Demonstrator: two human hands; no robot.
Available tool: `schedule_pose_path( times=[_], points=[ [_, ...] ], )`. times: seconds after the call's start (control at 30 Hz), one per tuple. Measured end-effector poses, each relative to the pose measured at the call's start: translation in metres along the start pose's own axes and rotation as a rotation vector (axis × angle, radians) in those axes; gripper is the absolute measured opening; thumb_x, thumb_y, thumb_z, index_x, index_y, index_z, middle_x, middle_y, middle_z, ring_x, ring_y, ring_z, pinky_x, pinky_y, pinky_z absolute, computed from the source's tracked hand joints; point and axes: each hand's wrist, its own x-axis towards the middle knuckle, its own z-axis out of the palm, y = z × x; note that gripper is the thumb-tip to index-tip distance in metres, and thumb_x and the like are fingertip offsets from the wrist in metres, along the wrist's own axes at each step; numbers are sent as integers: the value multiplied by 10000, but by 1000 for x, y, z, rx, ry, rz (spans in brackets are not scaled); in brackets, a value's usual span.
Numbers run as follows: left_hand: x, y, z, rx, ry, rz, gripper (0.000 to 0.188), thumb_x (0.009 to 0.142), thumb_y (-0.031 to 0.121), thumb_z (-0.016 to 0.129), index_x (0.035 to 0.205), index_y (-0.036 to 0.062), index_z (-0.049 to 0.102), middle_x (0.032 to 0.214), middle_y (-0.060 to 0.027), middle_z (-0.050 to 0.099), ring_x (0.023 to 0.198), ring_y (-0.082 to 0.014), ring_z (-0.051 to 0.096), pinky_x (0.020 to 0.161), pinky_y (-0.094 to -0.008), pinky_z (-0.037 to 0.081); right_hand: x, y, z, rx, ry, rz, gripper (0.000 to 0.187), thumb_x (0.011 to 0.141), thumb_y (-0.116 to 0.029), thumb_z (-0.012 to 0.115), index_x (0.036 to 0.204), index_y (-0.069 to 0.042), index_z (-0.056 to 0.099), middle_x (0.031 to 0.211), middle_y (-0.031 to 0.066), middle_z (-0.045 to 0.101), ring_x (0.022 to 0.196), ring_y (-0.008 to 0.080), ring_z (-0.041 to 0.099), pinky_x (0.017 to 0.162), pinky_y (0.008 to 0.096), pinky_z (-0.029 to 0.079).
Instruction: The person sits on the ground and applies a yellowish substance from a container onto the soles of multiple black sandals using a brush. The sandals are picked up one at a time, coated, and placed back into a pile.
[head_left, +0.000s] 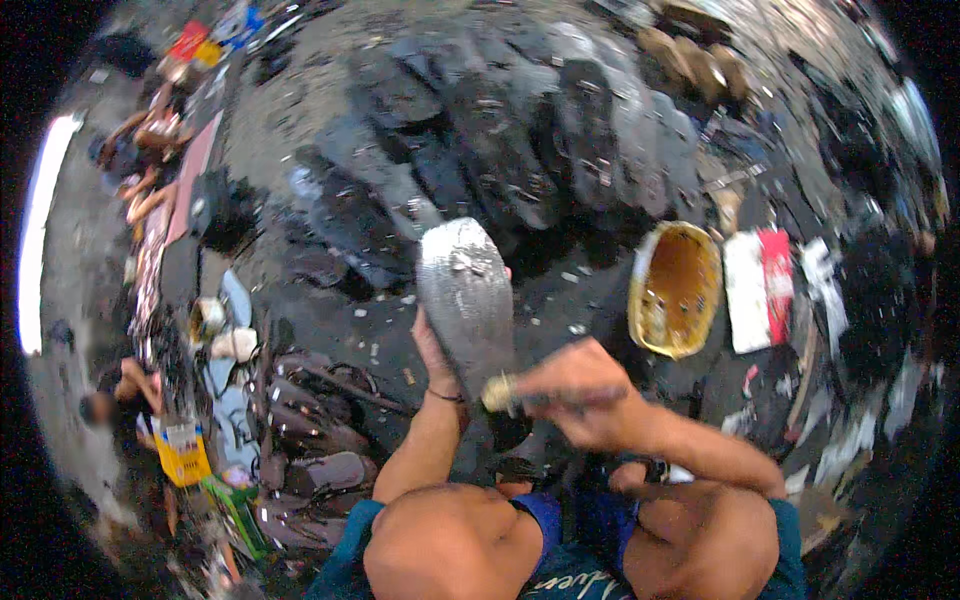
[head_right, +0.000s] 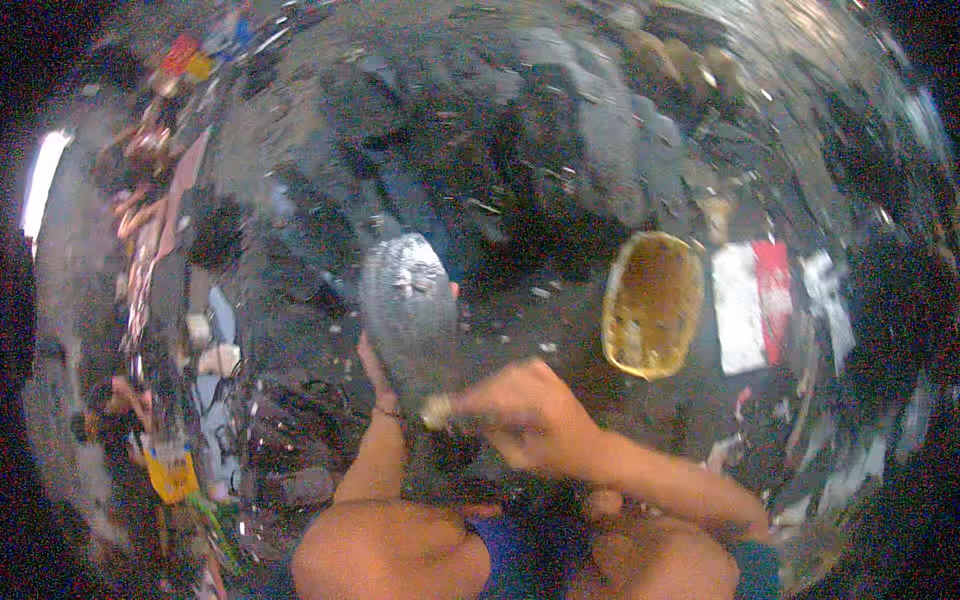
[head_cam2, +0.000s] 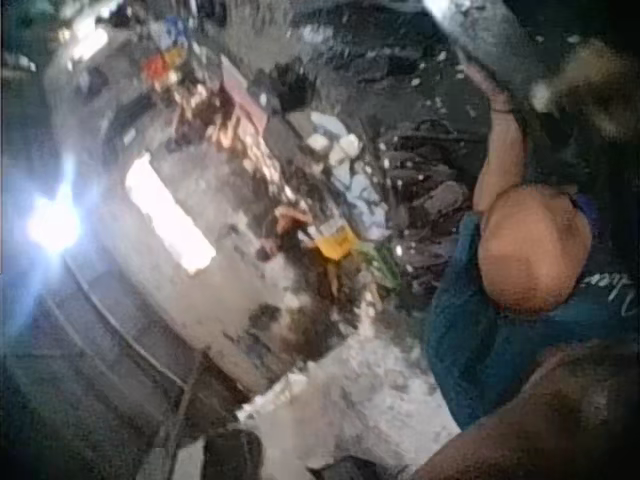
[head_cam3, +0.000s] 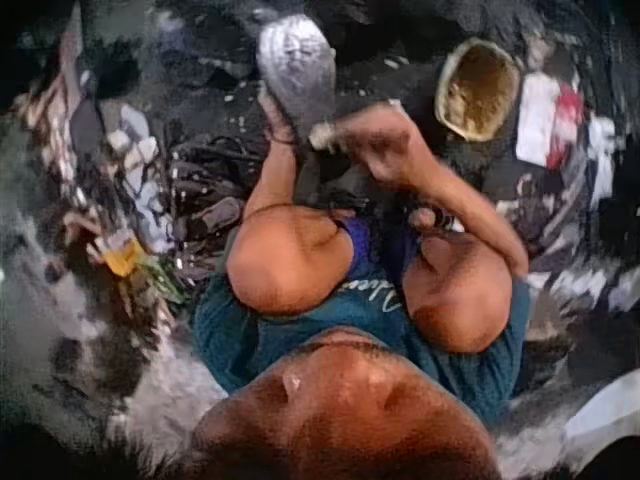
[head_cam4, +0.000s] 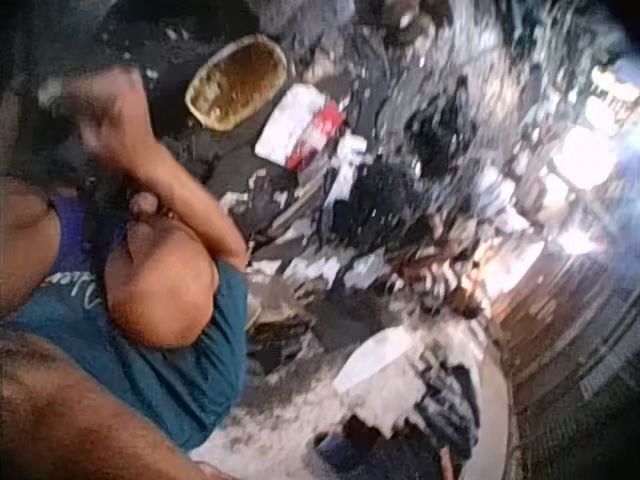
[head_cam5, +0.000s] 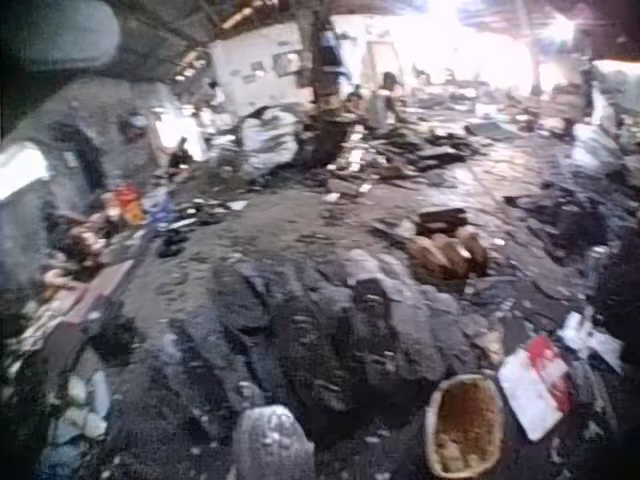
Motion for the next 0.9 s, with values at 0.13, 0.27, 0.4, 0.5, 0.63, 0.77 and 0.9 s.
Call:
schedule_pose_path(
  times=[0.13, 0.27, 0.4, 0.5, 0.63, 0.77, 0.9],
  points=[
    [-42, -6, -73, -39, 144, -108, 661, 1005, 469, 363, 1465, 1, 440, 1457, -199, 505, 1300, -336, 533, 1089, -456, 452, -27, 10, -19, -162, 374, 326, 244, 850, -126, 764, 1083, -67, 725, 966, 76, 713, 894, 211, 673, 777, 381, 508],
    [-107, -1, -63, 267, 234, -472, 465, 1063, 276, 340, 1327, -24, 577, 1267, -135, 656, 1110, -232, 645, 999, -381, 507, -69, 80, -83, -630, 628, 630, 217, 947, -146, 690, 1122, -19, 707, 955, 63, 723, 876, 175, 654, 778, 316, 513],
    [-116, -26, -107, 147, 229, -518, 404, 1068, 227, 357, 1242, -27, 619, 1146, -110, 702, 983, -199, 673, 913, -357, 537, -65, 65, -89, -775, 719, 594, 203, 946, -138, 689, 1090, 4, 697, 942, 100, 728, 835, 206, 672, 722, 332, 515],
    [-124, -25, -110, 129, 270, -387, 404, 1075, 238, 360, 1240, -25, 619, 1155, -111, 698, 964, -194, 676, 903, -350, 540, -104, 41, -103, -903, 302, 896, 273, 892, -200, 717, 1056, 17, 694, 846, 173, 704, 774, 323, 683, 686, 398, 517],
    [-90, -11, -86, 106, 309, -265, 435, 1074, 287, 359, 1252, -17, 614, 1171, -114, 693, 976, -207, 683, 896, -345, 546, -115, -30, -121, -637, -265, 1166, 256, 847, -196, 732, 1016, -7, 693, 808, 168, 703, 784, 303, 709, 730, 391, 533],
    [-25, 2, -29, -104, 97, -234, 468, 1067, 344, 340, 1227, 3, 617, 1116, -123, 696, 977, -239, 686, 860, -370, 566, -49, -40, -97, -8, 292, 628, 256, 910, -167, 711, 1100, -4, 655, 1018, 69, 702, 972, 153, 654, 876, 335, 520],
    [-1, -3, 37, -162, -147, -240, 476, 1064, 354, 307, 1200, 21, 618, 1081, -126, 690, 974, -257, 683, 878, -406, 568, 34, -32, -45, 157, 181, 244, 244, 892, -139, 751, 1096, -33, 671, 1019, 90, 711, 962, 196, 682, 860, 342, 531]
  ],
)
